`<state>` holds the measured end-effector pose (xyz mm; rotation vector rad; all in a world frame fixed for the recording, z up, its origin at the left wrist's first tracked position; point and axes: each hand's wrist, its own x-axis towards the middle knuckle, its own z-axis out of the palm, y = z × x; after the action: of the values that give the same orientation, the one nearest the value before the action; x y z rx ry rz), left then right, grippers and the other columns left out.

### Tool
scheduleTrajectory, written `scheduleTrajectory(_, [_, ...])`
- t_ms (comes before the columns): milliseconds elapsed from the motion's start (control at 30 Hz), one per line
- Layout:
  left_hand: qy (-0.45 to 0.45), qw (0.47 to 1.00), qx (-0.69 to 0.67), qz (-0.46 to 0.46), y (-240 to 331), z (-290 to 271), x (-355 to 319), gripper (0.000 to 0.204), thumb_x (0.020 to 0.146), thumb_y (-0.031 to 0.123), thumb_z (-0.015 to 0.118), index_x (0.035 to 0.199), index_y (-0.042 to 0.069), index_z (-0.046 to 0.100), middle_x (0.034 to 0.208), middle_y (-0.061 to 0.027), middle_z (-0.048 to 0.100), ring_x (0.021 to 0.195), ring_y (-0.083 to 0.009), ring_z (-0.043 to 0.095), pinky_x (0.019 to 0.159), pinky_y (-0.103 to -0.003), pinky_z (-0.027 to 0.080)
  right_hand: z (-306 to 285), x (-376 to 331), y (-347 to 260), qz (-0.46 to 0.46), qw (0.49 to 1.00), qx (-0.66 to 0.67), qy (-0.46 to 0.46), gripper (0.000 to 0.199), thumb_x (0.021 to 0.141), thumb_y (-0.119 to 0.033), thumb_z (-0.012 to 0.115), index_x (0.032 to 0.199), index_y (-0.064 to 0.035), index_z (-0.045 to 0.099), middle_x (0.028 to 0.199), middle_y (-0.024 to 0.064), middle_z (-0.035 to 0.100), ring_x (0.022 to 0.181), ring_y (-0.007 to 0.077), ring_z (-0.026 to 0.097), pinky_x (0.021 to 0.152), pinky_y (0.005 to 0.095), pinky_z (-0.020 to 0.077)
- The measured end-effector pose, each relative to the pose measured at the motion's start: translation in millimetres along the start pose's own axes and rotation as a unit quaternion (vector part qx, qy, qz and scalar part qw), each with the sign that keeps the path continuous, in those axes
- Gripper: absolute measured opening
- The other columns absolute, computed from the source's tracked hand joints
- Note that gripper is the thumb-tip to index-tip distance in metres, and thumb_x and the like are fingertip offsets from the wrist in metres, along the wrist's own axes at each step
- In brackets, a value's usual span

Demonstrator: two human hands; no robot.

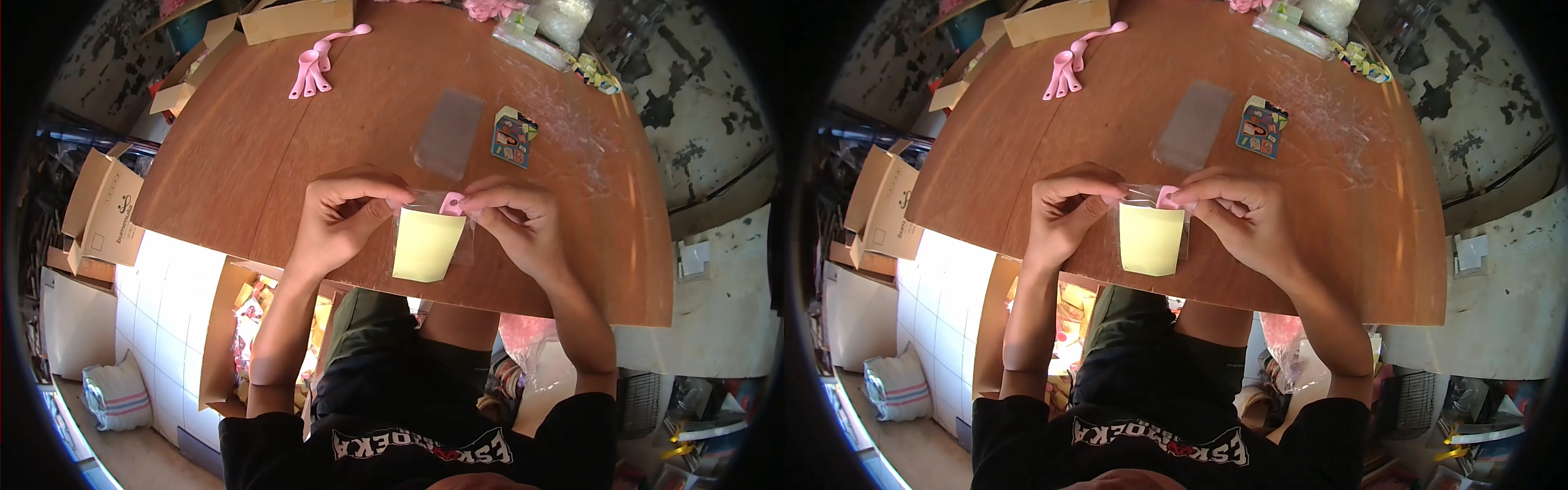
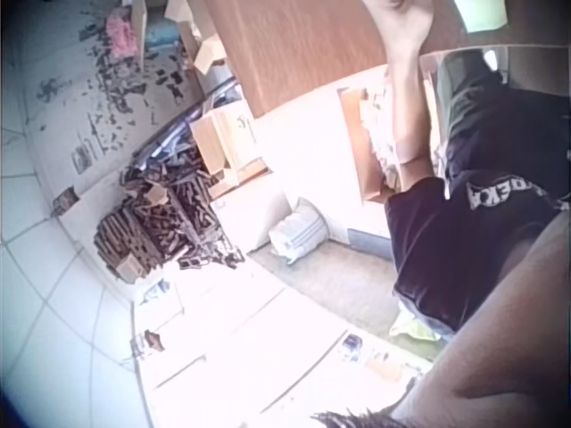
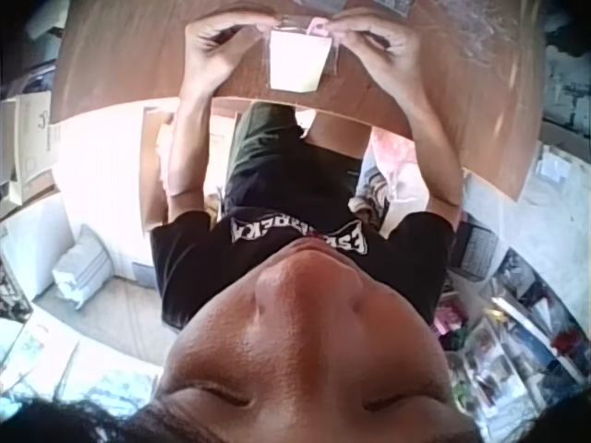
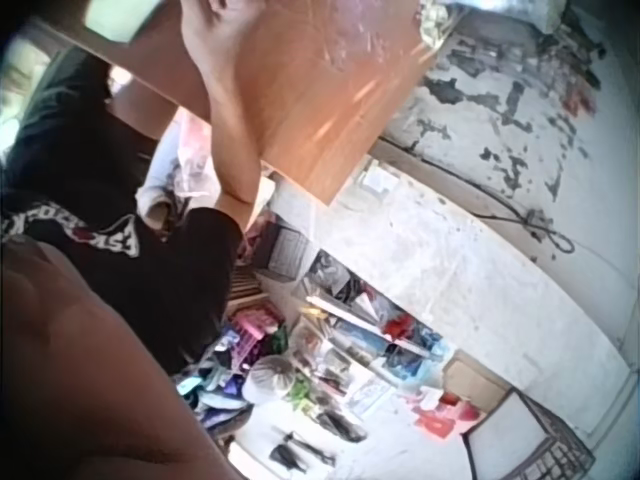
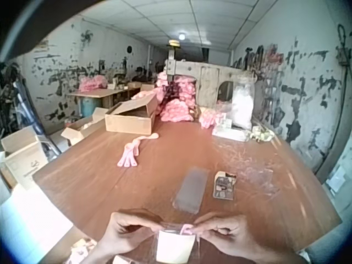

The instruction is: The person repeatedly picks up pink plastic spoons and places them into small clear plastic bags along with yellow sticky notes. The person seals each bag and sets it aside on the table. The process is repeated multiple times with the same items.

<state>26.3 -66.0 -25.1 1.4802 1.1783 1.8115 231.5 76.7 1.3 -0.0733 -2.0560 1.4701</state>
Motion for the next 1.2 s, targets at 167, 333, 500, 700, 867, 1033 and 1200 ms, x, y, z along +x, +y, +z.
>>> scheduleTrajectory(167, [0.012,1.000,-0.005,-0.026,1,0,-1,0.018,0.088,-0.011,0.061,0.099,-0.003,0.074,0.097,-0.0111,0.072,0.088,-0.0147,0.066,0.077,-0.026,0.051,2,1,-1,-0.005,0.999,-0.044,-0.008,0.021,0.091,0.011,0.057,0.105,0.0032,0.071,0.107,0.0133,0.070,0.098,0.0191,0.069,0.086,0.0292,0.0543])
scheduleTrajectory(333, [0.010,0.999,-0.027,-0.044,4,-2,-2,0.016,0.088,-0.011,0.063,0.099,-0.004,0.073,0.097,-0.0109,0.072,0.092,-0.0142,0.067,0.081,-0.026,0.054,2,1,-7,-0.030,0.993,-0.112,-0.016,0.018,0.091,0.008,0.060,0.105,0.0034,0.070,0.106,0.0134,0.071,0.098,0.0195,0.069,0.085,0.0304,0.0551])
scheduleTrajectory(500, [0.027,0.998,-0.022,-0.051,-2,1,-4,0.017,0.086,-0.008,0.070,0.102,-0.003,0.072,0.097,-0.0104,0.071,0.091,-0.0127,0.068,0.080,-0.026,0.055,13,0,-4,-0.042,0.997,-0.066,0.000,0.025,0.084,0.008,0.071,0.108,0.0025,0.066,0.110,0.0127,0.065,0.100,0.0193,0.068,0.087,0.0309,0.0585])
scheduleTrajectory(700, [0.016,0.993,-0.043,-0.105,12,1,-8,0.043,0.081,-0.004,0.077,0.122,-0.001,0.064,0.099,-0.0083,0.070,0.089,-0.0105,0.067,0.079,-0.024,0.055,19,-8,2,-0.001,1.000,-0.001,0.027,0.031,0.081,0.008,0.075,0.109,0.0037,0.062,0.114,0.0126,0.060,0.101,0.0169,0.067,0.085,0.0284,0.0575])
scheduleTrajectory(867, [-0.117,0.975,0.062,-0.177,42,-23,-45,0.052,0.074,-0.006,0.081,0.123,0.000,0.064,0.105,-0.0098,0.071,0.083,-0.0119,0.069,0.068,-0.024,0.059,20,-10,-15,0.102,0.989,0.011,-0.105,0.030,0.085,0.001,0.075,0.113,0.0001,0.063,0.107,0.0109,0.065,0.094,0.0156,0.069,0.083,0.0287,0.0539])
scheduleTrajectory(1033, [-0.201,0.937,0.201,-0.203,56,-60,-98,0.045,0.073,-0.005,0.081,0.116,0.000,0.067,0.103,-0.0094,0.073,0.079,-0.0145,0.071,0.066,-0.028,0.060,3,1,3,0.048,0.990,-0.118,-0.062,0.018,0.091,-0.006,0.069,0.108,-0.0017,0.067,0.097,0.0057,0.070,0.088,0.0109,0.068,0.074,0.0272,0.0549])
scheduleTrajectory(1200, [-0.281,0.775,0.411,-0.390,53,-74,-139,0.061,0.076,0.017,0.081,0.130,0.002,0.058,0.112,-0.0222,0.068,0.097,-0.0377,0.067,0.083,-0.043,0.052,-32,51,37,0.016,0.923,-0.385,0.013,0.014,0.086,-0.011,0.071,0.096,-0.0013,0.071,0.093,0.0120,0.071,0.079,0.0230,0.069,0.071,0.0330,0.0539])
